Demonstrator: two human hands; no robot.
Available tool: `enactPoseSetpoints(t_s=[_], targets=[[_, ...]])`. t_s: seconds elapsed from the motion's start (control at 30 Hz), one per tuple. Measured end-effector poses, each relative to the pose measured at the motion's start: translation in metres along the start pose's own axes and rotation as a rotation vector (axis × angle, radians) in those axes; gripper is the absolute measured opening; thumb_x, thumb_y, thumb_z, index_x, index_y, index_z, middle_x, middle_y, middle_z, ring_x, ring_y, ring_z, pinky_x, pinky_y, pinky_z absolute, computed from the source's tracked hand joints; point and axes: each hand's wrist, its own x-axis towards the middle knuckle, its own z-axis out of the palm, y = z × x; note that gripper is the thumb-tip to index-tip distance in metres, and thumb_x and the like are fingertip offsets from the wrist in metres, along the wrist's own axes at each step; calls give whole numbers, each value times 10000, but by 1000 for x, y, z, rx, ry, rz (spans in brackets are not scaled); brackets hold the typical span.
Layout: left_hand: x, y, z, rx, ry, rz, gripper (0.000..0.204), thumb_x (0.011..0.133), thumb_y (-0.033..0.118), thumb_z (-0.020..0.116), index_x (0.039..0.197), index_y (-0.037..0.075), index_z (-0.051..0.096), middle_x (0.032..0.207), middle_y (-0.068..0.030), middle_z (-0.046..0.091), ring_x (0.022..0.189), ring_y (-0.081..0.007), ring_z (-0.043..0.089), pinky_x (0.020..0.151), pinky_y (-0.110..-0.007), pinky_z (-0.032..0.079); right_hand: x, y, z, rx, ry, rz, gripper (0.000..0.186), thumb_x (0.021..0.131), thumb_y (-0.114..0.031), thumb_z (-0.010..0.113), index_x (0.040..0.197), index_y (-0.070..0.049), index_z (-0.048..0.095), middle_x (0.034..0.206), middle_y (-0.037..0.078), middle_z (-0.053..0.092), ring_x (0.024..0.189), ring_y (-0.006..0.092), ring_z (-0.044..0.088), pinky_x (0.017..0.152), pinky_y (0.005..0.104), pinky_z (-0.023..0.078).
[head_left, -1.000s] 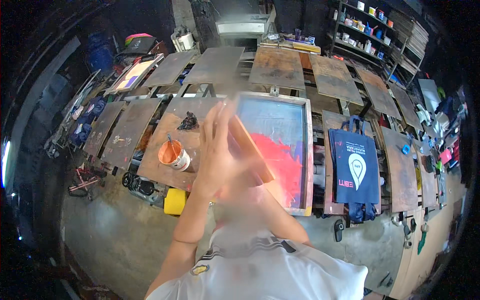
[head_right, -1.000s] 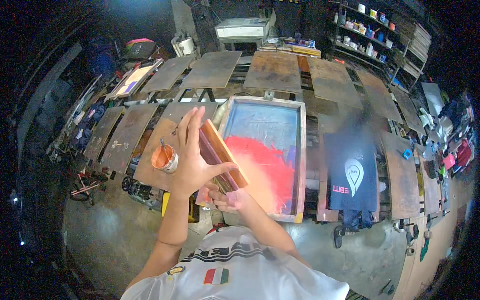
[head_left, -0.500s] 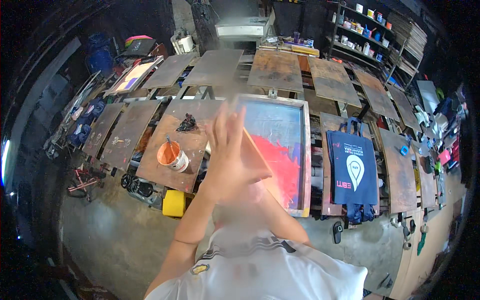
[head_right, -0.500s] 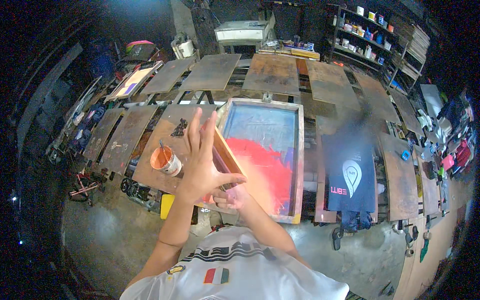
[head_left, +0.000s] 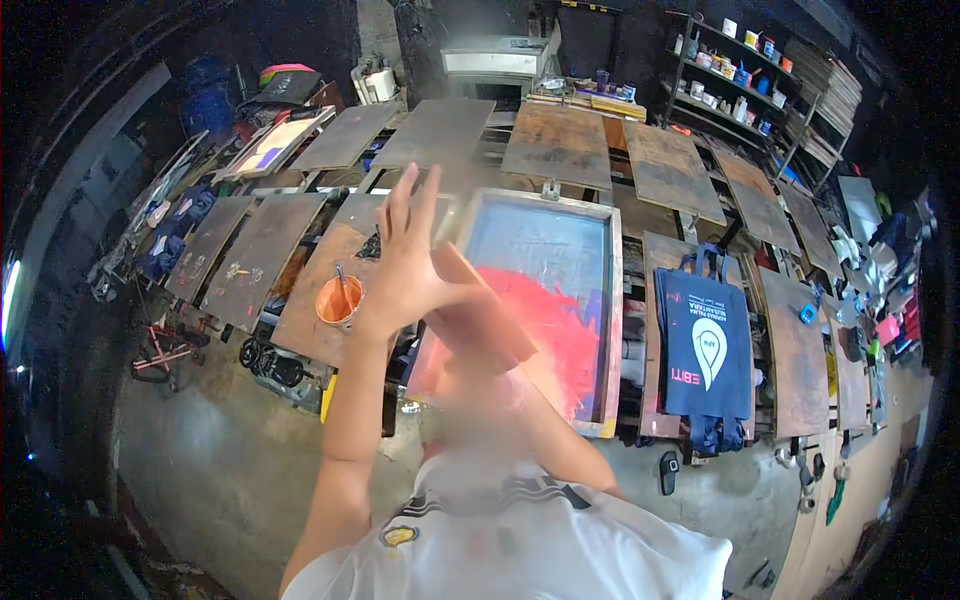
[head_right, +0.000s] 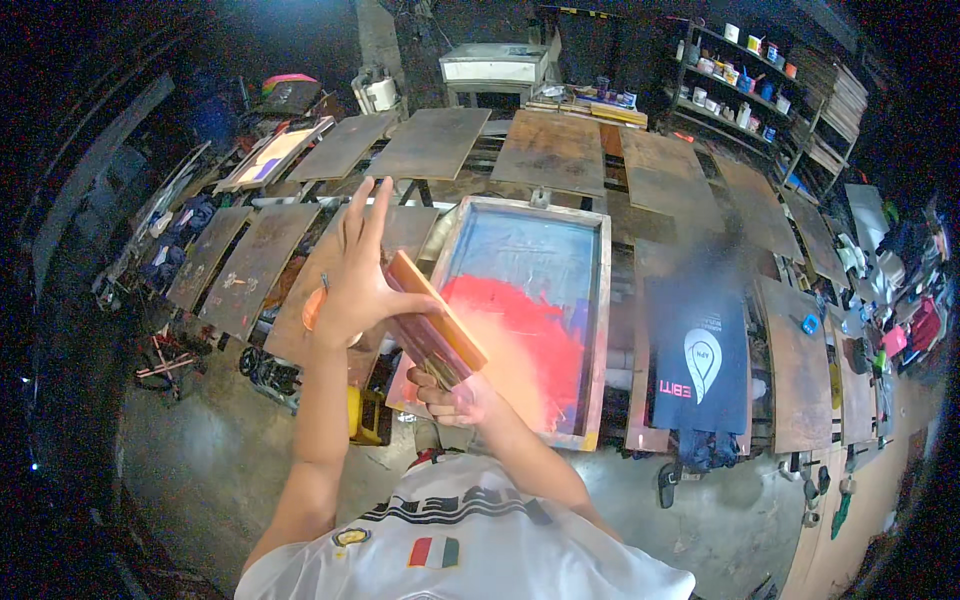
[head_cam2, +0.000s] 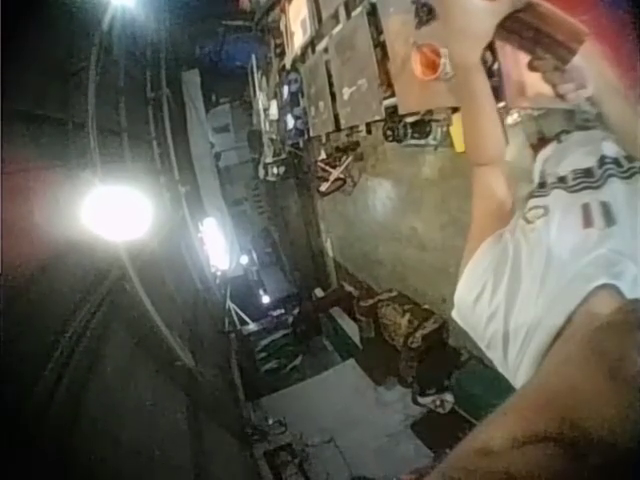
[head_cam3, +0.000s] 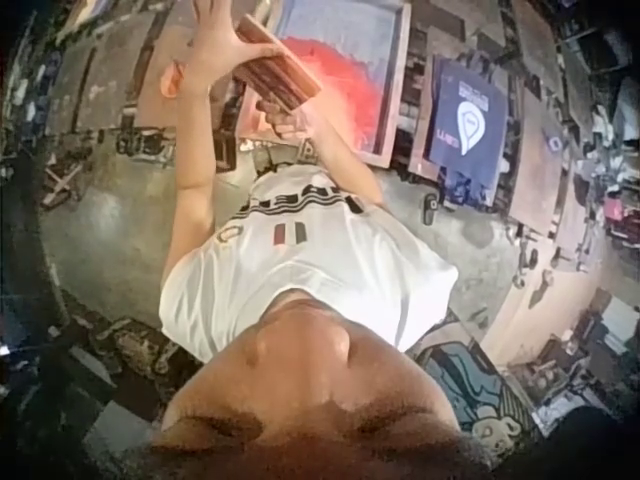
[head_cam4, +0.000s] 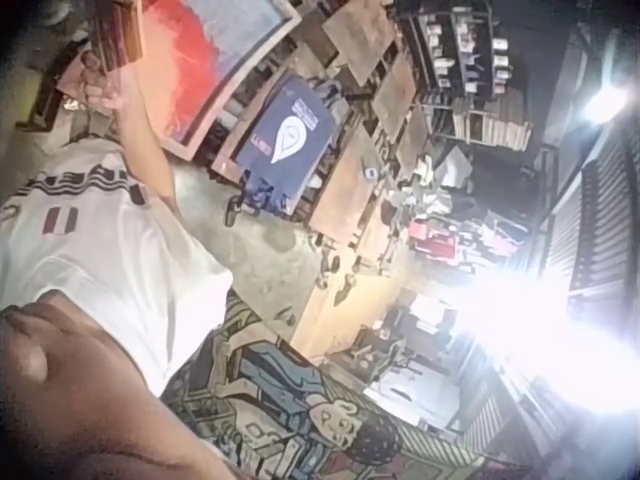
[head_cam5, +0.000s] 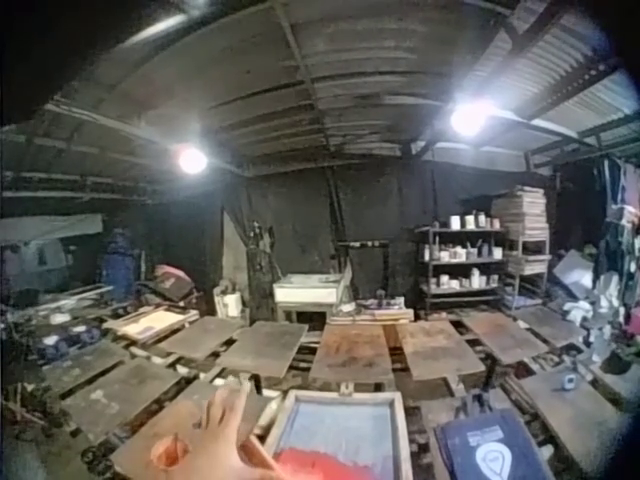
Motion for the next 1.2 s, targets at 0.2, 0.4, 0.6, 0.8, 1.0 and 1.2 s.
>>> enactPoseSetpoints(t_s=[0.2,0.4,0.6,0.8,1.0,1.2], targets=[[18,-25,-23,14,-109,-66,1358,469,413,940,1560,141,180,1601,-173,157,1477,-346,192,1186,-425,241,1,1,-4,32,33,27,426,999,-474,455,921,-55,434,577,92,495,344,165,435,288,273,330],[23,-115,-19,-443,-94,-111,1345,510,458,932,1558,86,175,1604,-140,190,1485,-297,193,1189,-446,214,12,-1,-19,34,136,-58,441,988,-510,471,911,-76,457,604,64,518,381,115,442,301,264,337],[15,-182,-31,-1880,-473,180,1403,505,787,774,1564,108,153,1594,-210,191,1452,-341,263,1155,-615,219,18,-21,-15,-145,309,-320,442,981,-496,458,1085,-75,541,789,86,586,485,167,502,362,278,398],[18,-242,-40,-1836,-593,155,1387,518,841,715,1550,74,195,1566,-239,249,1423,-350,321,1144,-605,245,15,-60,-43,-268,666,-533,476,975,-567,422,820,-121,481,538,39,433,368,153,389,319,278,314],[15,-393,-44,-856,-238,-470,579,965,510,540,1309,45,567,1215,-108,655,1061,-218,642,921,-371,522,16,-85,-74,-400,1265,-813,519,930,-627,514,847,-119,578,552,-11,489,424,119,455,378,236,355],[-20,-541,34,-677,-383,-624,183,936,239,652,1054,102,679,989,-59,677,890,-191,657,748,-337,533,-6,-68,-90,-325,1488,-1115,483,938,-611,517,994,-152,655,543,-28,478,418,103,440,375,230,337]])
